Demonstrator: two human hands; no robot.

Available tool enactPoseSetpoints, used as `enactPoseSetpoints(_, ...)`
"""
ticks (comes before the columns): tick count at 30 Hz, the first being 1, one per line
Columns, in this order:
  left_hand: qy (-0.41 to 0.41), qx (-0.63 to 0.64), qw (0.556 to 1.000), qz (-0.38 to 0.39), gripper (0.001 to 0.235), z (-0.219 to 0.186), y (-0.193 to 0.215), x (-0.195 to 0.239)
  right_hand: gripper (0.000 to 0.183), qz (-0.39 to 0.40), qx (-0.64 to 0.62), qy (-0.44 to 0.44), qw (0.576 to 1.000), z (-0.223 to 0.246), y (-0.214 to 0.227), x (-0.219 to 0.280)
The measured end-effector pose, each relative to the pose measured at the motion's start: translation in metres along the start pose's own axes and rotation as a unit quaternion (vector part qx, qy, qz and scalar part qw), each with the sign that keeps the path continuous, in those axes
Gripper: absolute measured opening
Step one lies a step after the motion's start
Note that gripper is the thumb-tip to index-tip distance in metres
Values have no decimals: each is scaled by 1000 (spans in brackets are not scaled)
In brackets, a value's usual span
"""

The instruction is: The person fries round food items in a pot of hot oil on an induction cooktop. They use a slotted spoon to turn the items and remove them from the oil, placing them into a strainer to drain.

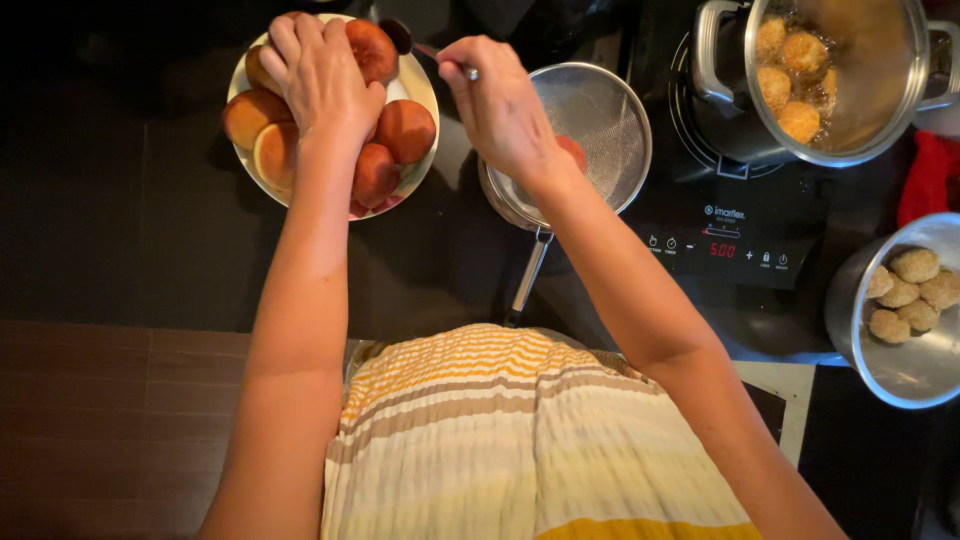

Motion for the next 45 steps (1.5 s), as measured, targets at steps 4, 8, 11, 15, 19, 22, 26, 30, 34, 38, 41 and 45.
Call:
enactPoseSetpoints(4, -9, 38, 999, -8, 64, -4, 12, 7, 24, -28, -72, -126, 989, -13, 42, 5)
enactPoseSetpoints(8, -13, 1, 998, 64, 42, -4, 28, 20, 28, -98, -139, -193, 966, -21, 121, 25)
enactPoseSetpoints(11, -7, -66, 987, 145, 50, 5, 31, 25, 27, -105, -126, -169, 972, -9, 148, 42)
enactPoseSetpoints(15, -15, -106, 982, 155, 63, 8, 30, 28, 23, -84, -150, -182, 968, 7, 137, 53)
enactPoseSetpoints(19, 9, -22, 988, 155, 63, 12, 28, 28, 18, -17, -120, -194, 973, 21, 102, 53)
enactPoseSetpoints(22, 2, -19, 988, 152, 64, 16, 23, 26, 12, 5, -30, -116, 993, 36, 83, 45)
enactPoseSetpoints(26, -27, -76, 979, 187, 72, 17, 7, 19, 9, 29, 2, -67, 997, 46, 69, 39)
enactPoseSetpoints(30, -18, -114, 968, 223, 83, 15, -2, 14, 10, 21, -7, -43, 999, 52, 68, 40)
enactPoseSetpoints(34, -8, -91, 973, 212, 80, 12, 3, 11, 10, 17, -4, -67, 998, 49, 67, 40)
enactPoseSetpoints(38, -6, -17, 986, 165, 75, 16, 20, 18, 10, 13, 21, -72, 997, 51, 63, 49)
enactPoseSetpoints(41, -15, 16, 991, 133, 73, 19, 33, 24, 11, 1, -13, -76, 997, 51, 55, 53)
enactPoseSetpoints(45, 0, 25, 991, 132, 74, 22, 44, 26, 10, -19, -37, -66, 997, 54, 41, 53)
Point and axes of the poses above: each hand's wrist, its own x-axis away from the middle knuckle, its own y-axis out of the back of the hand, z = x × y, the point moved 5 cm from there along -x, towards the middle knuckle, and after that the axes turned 6 degrees about -z, right-handed, at the moved point
